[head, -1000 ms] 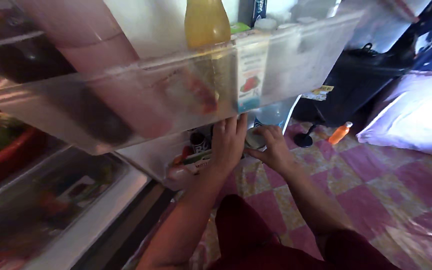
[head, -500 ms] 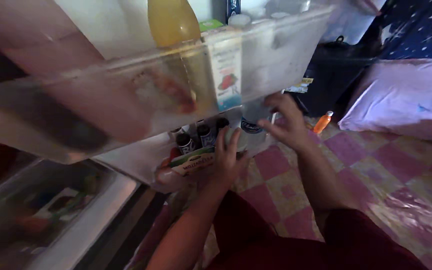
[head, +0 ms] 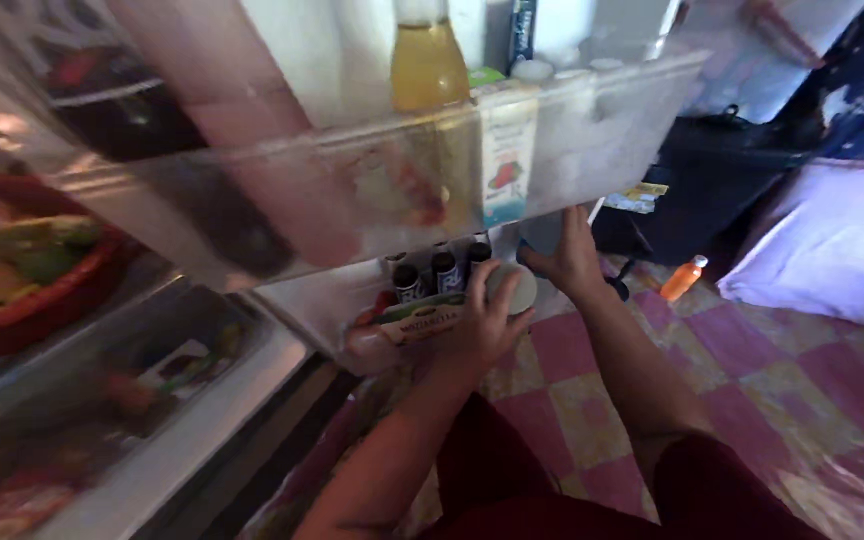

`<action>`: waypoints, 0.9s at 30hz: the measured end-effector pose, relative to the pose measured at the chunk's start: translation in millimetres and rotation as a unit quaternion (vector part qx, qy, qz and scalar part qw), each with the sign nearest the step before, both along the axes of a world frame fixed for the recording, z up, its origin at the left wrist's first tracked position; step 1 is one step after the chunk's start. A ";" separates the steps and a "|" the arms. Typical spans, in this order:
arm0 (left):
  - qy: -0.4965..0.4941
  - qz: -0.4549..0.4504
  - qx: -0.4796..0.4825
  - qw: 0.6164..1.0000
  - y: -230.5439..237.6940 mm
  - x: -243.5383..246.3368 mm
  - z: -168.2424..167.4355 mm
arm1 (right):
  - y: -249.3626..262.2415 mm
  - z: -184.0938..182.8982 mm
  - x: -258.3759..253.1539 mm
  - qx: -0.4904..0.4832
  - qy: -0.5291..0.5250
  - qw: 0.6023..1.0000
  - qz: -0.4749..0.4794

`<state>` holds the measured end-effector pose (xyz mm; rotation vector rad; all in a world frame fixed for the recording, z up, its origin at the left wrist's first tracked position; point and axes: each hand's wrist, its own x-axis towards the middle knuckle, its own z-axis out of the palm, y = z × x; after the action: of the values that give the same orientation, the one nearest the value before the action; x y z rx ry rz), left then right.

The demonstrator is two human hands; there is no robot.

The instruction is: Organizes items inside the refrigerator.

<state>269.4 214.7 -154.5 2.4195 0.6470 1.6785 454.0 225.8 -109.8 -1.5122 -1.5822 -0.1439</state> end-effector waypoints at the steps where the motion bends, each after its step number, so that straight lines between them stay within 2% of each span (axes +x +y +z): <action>1: 0.005 -0.008 -0.007 1.000 0.2 3.1 -2.5 | 0.8 -1.6 -0.5 0.003 -0.007 1.000 -0.003; 4: 0.016 -0.027 -0.035 0.999 -7.1 6.6 -5.0 | 4.1 -5.1 3.2 -0.008 -0.032 0.999 -0.006; 6: 0.021 -0.052 -0.102 0.993 -19.4 1.6 -0.6 | 1.3 -4.8 3.0 -0.017 -0.079 0.996 -0.032; 9: -0.013 -0.068 -0.164 0.984 -29.8 -3.4 -1.7 | -19.0 -8.4 -0.5 0.038 -0.123 0.991 -0.043; 11: -0.022 -0.071 -0.175 0.982 -34.4 -7.6 -1.5 | -45.2 -21.9 -9.3 0.093 -0.085 0.992 0.031; 13: -0.025 -0.086 -0.174 0.981 -37.9 -12.2 -1.7 | -72.7 -38.7 -25.7 0.069 -0.020 0.985 0.159; 15: -0.026 -0.122 -0.177 0.976 -39.4 -15.7 -3.8 | -85.8 -50.0 -40.7 0.031 0.027 0.969 0.245; 18: 0.082 -0.121 -0.247 0.958 -44.1 -22.2 9.9 | -92.5 -60.0 -38.0 -0.011 0.088 0.958 0.273; 20: 0.143 -0.153 -0.203 0.957 -41.8 -35.4 14.8 | -93.3 -62.2 -32.6 -0.001 0.100 0.955 0.281; 21: 0.145 -0.139 -0.127 0.971 -40.7 -48.5 15.0 | -93.7 -62.1 -31.3 0.015 0.094 0.957 0.274; 23: 0.063 -0.024 0.054 0.996 -32.5 -83.7 9.1 | -94.5 -61.6 -26.7 0.058 0.089 0.967 0.231; 24: 0.011 0.048 0.082 0.995 -26.2 -106.7 7.0 | -94.4 -61.9 -23.8 0.080 0.101 0.970 0.206; 25: -0.009 0.118 0.052 0.992 -20.0 -132.4 5.1 | -93.9 -62.3 -20.6 0.098 0.119 0.970 0.188; 27: 0.060 0.170 -0.134 0.974 -8.4 -175.9 8.8 | -94.0 -60.9 -15.8 0.123 0.138 0.969 0.162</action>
<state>93.5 206.3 -145.7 2.3240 1.2794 1.4380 438.2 131.8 -170.6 -1.0199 -1.4991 0.0528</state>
